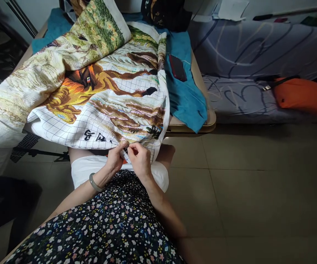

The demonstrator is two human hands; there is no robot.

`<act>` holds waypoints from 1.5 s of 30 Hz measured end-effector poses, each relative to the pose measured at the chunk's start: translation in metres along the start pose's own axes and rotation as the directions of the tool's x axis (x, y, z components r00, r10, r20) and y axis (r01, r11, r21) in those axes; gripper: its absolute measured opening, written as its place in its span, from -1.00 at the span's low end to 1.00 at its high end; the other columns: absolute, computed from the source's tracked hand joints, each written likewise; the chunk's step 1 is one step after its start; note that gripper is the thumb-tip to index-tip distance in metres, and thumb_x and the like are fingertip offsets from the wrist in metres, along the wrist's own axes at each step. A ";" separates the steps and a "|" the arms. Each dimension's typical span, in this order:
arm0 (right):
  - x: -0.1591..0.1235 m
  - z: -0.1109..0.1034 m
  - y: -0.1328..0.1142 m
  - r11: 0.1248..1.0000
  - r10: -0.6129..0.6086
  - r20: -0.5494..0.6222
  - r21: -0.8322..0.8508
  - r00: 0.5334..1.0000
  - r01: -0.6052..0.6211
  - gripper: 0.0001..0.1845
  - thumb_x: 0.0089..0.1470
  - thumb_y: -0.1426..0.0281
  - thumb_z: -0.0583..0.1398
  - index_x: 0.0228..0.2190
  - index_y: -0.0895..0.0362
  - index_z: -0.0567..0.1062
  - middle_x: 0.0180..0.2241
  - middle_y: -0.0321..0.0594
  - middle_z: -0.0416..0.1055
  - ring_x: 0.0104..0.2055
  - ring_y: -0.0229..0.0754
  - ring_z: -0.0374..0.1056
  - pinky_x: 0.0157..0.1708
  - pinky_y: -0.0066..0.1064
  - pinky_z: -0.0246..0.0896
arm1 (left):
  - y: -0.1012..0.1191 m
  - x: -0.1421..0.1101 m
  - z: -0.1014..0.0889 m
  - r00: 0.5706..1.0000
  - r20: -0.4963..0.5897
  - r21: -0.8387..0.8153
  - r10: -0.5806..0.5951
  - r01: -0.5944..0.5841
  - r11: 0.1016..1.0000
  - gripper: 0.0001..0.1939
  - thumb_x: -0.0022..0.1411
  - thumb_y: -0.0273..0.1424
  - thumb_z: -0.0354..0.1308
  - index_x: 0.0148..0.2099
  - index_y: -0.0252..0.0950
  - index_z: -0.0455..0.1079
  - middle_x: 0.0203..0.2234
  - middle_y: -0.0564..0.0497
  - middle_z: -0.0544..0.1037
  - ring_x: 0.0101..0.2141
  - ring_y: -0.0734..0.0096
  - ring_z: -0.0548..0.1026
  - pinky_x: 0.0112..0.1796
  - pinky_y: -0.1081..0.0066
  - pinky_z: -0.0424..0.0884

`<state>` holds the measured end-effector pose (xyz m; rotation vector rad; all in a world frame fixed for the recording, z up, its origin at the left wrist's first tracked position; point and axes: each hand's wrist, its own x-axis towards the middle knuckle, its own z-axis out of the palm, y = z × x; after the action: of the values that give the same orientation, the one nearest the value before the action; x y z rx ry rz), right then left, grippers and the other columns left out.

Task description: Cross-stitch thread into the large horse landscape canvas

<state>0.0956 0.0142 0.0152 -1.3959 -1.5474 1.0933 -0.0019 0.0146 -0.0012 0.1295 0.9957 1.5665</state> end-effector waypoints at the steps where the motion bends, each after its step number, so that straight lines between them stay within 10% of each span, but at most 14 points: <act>1: 0.000 0.001 0.001 1.000 0.005 -0.014 0.019 1.000 -0.005 -0.81 0.01 0.28 0.16 -0.43 0.15 0.46 -0.54 -0.26 0.45 -0.58 -0.29 0.32 -0.57 -0.49 0.24 | 0.000 0.001 0.000 1.000 -0.003 0.007 0.002 -0.002 1.000 -0.70 -0.24 -0.43 0.40 -0.38 -0.33 0.44 -0.49 0.06 0.50 -0.44 0.49 0.43 -0.30 0.42 0.32; 22: -0.001 0.010 0.002 0.993 0.046 -0.183 0.117 0.982 -0.025 -0.83 -0.01 0.32 0.20 -0.34 0.14 0.42 -0.53 -0.30 0.43 -0.55 -0.27 0.35 -0.50 -0.46 0.30 | 0.000 0.003 0.003 0.999 -0.010 0.014 0.053 -0.053 0.998 -0.72 -0.23 -0.44 0.40 -0.39 -0.31 0.43 -0.48 0.06 0.51 -0.42 0.47 0.46 -0.26 0.41 0.35; 28: 0.008 0.005 -0.012 0.996 -0.043 0.012 -0.083 0.999 0.044 -0.85 0.11 0.33 0.09 -0.29 0.09 0.42 -0.52 -0.31 0.44 -0.57 -0.29 0.37 -0.52 -0.50 0.26 | 0.000 0.000 -0.001 0.999 0.046 -0.014 -0.001 0.001 1.000 -0.70 -0.19 -0.39 0.39 -0.35 -0.35 0.46 -0.46 0.01 0.53 -0.38 0.41 0.48 -0.21 0.36 0.36; 33: 0.015 -0.064 -0.039 0.957 -0.113 -0.277 0.227 0.954 0.179 -0.78 0.17 0.23 0.04 -0.25 0.10 0.36 -0.38 -0.25 0.48 -0.68 -0.39 0.27 -0.70 -0.56 0.12 | -0.002 0.003 -0.004 0.999 -0.003 -0.039 0.042 -0.043 0.998 -0.63 -0.23 -0.42 0.42 -0.28 -0.31 0.48 -0.37 -0.02 0.56 -0.19 0.30 0.49 -0.07 0.30 0.33; 37: 0.016 -0.155 -0.069 0.749 -0.370 -0.537 0.310 0.758 0.586 -0.80 0.16 0.35 0.04 -0.37 0.04 0.47 -0.59 -0.53 0.32 -0.75 -0.58 -0.08 -0.43 -0.50 0.25 | -0.004 0.005 -0.005 0.998 -0.001 -0.071 0.056 -0.056 0.996 -0.56 -0.24 -0.45 0.42 -0.20 -0.29 0.48 -0.30 -0.03 0.57 -0.13 0.29 0.48 -0.01 0.28 0.30; 40: 0.015 -0.163 -0.075 0.666 -0.292 -0.691 0.350 0.661 0.659 -0.75 0.11 0.38 0.13 -0.59 0.00 0.43 -0.73 -0.53 0.12 -0.73 -0.49 -0.10 -0.22 -0.38 0.32 | -0.005 0.004 -0.003 0.999 0.005 -0.064 0.035 -0.035 0.997 -0.58 -0.22 -0.44 0.41 -0.21 -0.31 0.48 -0.31 -0.04 0.58 -0.13 0.27 0.48 0.01 0.26 0.29; 42: 0.014 -0.135 -0.065 0.703 -0.246 -0.617 0.417 0.747 0.576 -0.79 0.06 0.39 0.19 -0.59 0.05 0.37 -0.76 -0.53 0.07 -0.74 -0.44 -0.09 -0.42 -0.39 0.35 | -0.005 0.005 -0.003 1.000 0.007 -0.060 0.024 -0.023 0.998 -0.60 -0.21 -0.43 0.41 -0.23 -0.33 0.48 -0.32 -0.04 0.58 -0.13 0.26 0.49 0.01 0.24 0.29; 45: 0.009 -0.075 -0.036 0.872 -0.118 -0.208 0.447 0.971 0.201 -0.88 0.05 0.34 0.21 -0.47 0.09 0.37 -0.75 -0.53 0.09 -0.75 -0.43 0.00 -0.70 -0.56 0.12 | -0.003 0.004 -0.003 1.000 -0.020 -0.053 0.022 -0.023 0.998 -0.63 -0.24 -0.43 0.42 -0.28 -0.33 0.48 -0.38 -0.02 0.57 -0.17 0.28 0.49 -0.02 0.26 0.31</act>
<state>0.1527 0.0293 0.0744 -0.9846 -1.1499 1.1152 -0.0027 0.0164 -0.0073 0.0887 0.9702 1.6162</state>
